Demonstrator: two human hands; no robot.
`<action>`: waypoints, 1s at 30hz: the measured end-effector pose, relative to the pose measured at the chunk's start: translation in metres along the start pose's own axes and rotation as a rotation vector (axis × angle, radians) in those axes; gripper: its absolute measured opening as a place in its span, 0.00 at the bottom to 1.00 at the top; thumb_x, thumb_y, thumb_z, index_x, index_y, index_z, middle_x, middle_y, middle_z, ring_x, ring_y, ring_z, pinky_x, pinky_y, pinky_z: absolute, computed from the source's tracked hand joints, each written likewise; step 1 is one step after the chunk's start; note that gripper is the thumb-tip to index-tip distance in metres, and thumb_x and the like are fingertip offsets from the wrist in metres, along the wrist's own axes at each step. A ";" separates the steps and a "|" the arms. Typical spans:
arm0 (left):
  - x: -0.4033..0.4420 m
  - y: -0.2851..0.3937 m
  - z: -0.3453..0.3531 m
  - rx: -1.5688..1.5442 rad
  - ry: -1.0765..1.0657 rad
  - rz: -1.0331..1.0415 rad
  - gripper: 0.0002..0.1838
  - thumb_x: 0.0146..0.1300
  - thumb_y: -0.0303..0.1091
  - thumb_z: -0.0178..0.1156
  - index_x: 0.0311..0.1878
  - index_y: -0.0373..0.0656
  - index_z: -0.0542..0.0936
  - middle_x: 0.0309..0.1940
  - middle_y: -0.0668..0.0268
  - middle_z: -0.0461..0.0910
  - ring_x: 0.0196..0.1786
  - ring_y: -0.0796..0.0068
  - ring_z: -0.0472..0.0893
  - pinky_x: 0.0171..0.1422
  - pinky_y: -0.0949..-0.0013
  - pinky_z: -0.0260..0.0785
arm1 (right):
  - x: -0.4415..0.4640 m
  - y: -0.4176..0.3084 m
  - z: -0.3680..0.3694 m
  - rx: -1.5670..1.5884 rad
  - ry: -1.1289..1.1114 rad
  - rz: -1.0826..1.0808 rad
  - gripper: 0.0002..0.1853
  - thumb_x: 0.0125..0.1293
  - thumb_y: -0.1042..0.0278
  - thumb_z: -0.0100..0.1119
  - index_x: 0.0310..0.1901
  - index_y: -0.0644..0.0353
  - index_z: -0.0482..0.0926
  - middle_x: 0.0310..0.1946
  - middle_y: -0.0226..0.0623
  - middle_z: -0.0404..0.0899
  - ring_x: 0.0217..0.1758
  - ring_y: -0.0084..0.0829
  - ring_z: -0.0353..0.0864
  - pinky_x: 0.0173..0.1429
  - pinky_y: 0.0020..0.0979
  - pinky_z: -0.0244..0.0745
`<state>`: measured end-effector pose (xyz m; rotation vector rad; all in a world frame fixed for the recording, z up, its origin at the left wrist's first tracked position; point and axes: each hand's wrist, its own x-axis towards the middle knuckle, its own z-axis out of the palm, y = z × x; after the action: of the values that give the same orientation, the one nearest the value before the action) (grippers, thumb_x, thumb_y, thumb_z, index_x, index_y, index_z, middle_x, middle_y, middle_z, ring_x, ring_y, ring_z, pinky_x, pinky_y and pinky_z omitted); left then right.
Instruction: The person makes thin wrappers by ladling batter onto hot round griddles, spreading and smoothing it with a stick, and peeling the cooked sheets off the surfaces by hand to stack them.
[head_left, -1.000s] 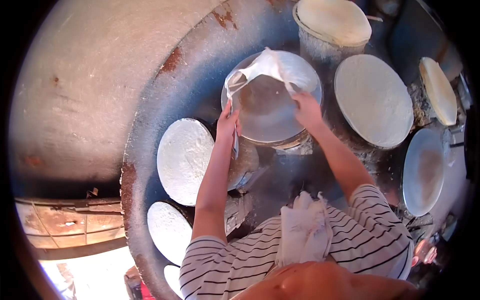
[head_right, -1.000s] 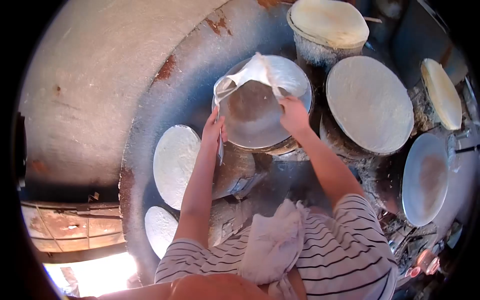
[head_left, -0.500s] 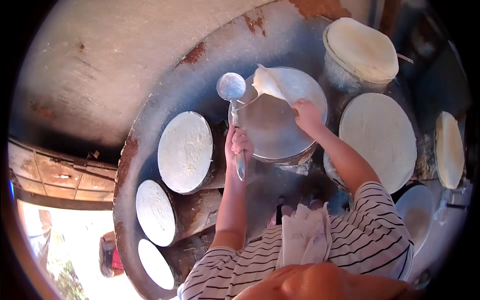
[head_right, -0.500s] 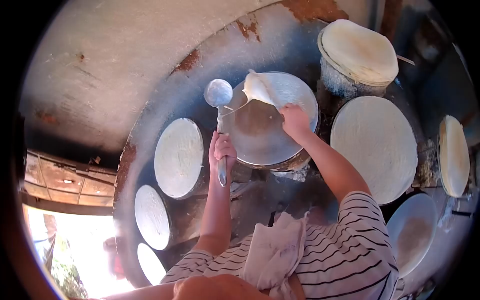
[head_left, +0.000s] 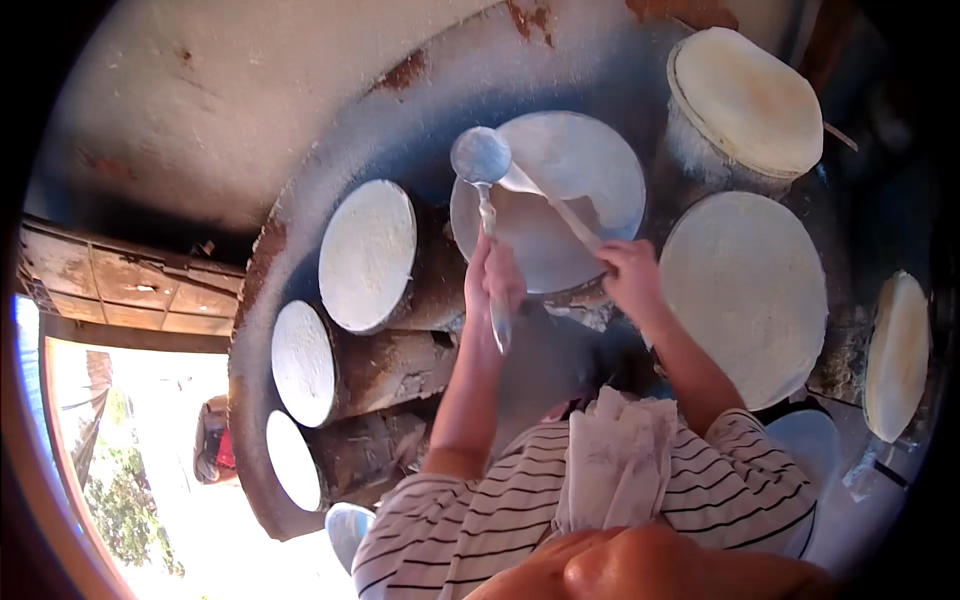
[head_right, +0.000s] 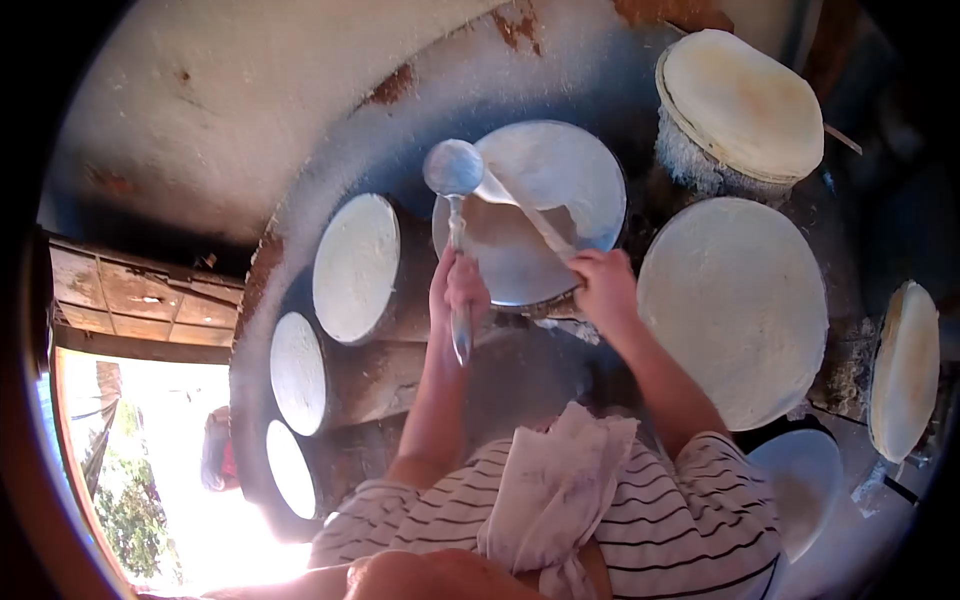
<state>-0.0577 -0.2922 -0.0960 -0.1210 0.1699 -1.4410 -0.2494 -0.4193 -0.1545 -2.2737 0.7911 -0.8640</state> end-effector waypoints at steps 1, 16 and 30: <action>-0.006 -0.001 0.003 0.060 0.008 0.031 0.21 0.74 0.47 0.40 0.27 0.46 0.65 0.15 0.75 0.59 0.12 0.85 0.60 0.17 0.78 0.56 | 0.011 0.026 -0.008 -0.053 0.012 -0.060 0.16 0.43 0.79 0.59 0.37 0.58 0.83 0.38 0.35 0.81 0.43 0.44 0.75 0.50 0.36 0.71; -0.048 -0.020 0.033 1.277 0.587 0.583 0.28 0.71 0.30 0.45 0.73 0.56 0.54 0.19 0.77 0.62 0.13 0.88 0.58 0.14 0.81 0.52 | 0.132 0.075 -0.013 0.272 -0.374 -0.121 0.16 0.40 0.80 0.58 0.36 0.61 0.83 0.35 0.42 0.81 0.44 0.45 0.78 0.48 0.38 0.73; -0.086 -0.016 -0.033 2.111 0.744 0.285 0.38 0.56 0.23 0.62 0.71 0.52 0.62 0.60 0.62 0.73 0.60 0.75 0.71 0.63 0.71 0.63 | 0.196 0.094 0.026 0.192 -0.417 -0.079 0.18 0.42 0.80 0.64 0.40 0.61 0.84 0.40 0.41 0.83 0.43 0.37 0.82 0.48 0.32 0.76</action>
<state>-0.0900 -0.2079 -0.1222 2.0384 -0.7396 -0.6999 -0.1396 -0.6085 -0.1604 -2.2146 0.4144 -0.4495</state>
